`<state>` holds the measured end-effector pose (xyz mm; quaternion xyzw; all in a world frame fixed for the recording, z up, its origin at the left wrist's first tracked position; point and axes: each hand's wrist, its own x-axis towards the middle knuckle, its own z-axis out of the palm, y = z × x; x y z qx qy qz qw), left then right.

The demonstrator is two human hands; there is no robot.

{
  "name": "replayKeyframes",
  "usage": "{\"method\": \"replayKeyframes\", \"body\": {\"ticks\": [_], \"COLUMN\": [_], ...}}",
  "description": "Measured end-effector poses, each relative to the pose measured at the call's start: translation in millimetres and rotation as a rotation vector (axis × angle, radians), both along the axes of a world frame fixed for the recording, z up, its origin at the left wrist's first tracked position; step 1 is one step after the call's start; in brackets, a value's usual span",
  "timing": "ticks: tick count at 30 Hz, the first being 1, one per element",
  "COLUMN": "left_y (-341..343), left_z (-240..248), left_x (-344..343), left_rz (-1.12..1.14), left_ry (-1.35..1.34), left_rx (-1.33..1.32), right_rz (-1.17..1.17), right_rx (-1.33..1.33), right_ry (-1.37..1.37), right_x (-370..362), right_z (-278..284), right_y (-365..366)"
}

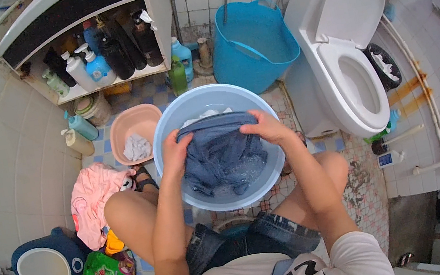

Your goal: The person washes clothes in a blue basin by hand, rubbing segments of a blue garment together and submerging them in water.

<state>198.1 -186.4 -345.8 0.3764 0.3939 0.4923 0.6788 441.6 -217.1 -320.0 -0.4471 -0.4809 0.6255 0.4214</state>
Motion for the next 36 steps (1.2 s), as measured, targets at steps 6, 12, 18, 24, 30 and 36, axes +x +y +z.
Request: {"method": "replayKeyframes", "body": {"ticks": [6, 12, 18, 24, 30, 36], "left_y": [-11.3, 3.9, -13.9, -33.6, 13.1, -44.4], "left_z": [-14.5, -70.7, -86.1, -91.0, -67.1, -81.6], "left_x": [27.9, 49.0, 64.5, 95.9, 50.3, 89.1], "left_rz": [-0.472, -0.106, -0.022, 0.026, 0.297, -0.03], "left_ry": [0.53, 0.017, -0.552, -0.066, -0.144, -0.019], "left_rx": [0.125, 0.02, -0.394, -0.193, -0.323, -0.235], "right_rz": [-0.418, -0.518, -0.221, -0.385, -0.121, -0.53], "right_rx": [-0.158, 0.117, 0.331, 0.109, 0.391, 0.2], "right_ry": [0.193, -0.489, -0.576, -0.363, -0.154, -0.256], "right_x": [11.6, -29.7, -101.6, -51.9, -121.9, -59.8], "right_z": [-52.5, -74.7, -68.6, -94.3, -78.6, -97.9], "right_y": [18.6, 15.5, -27.7, 20.9, -41.5, 10.1]}}
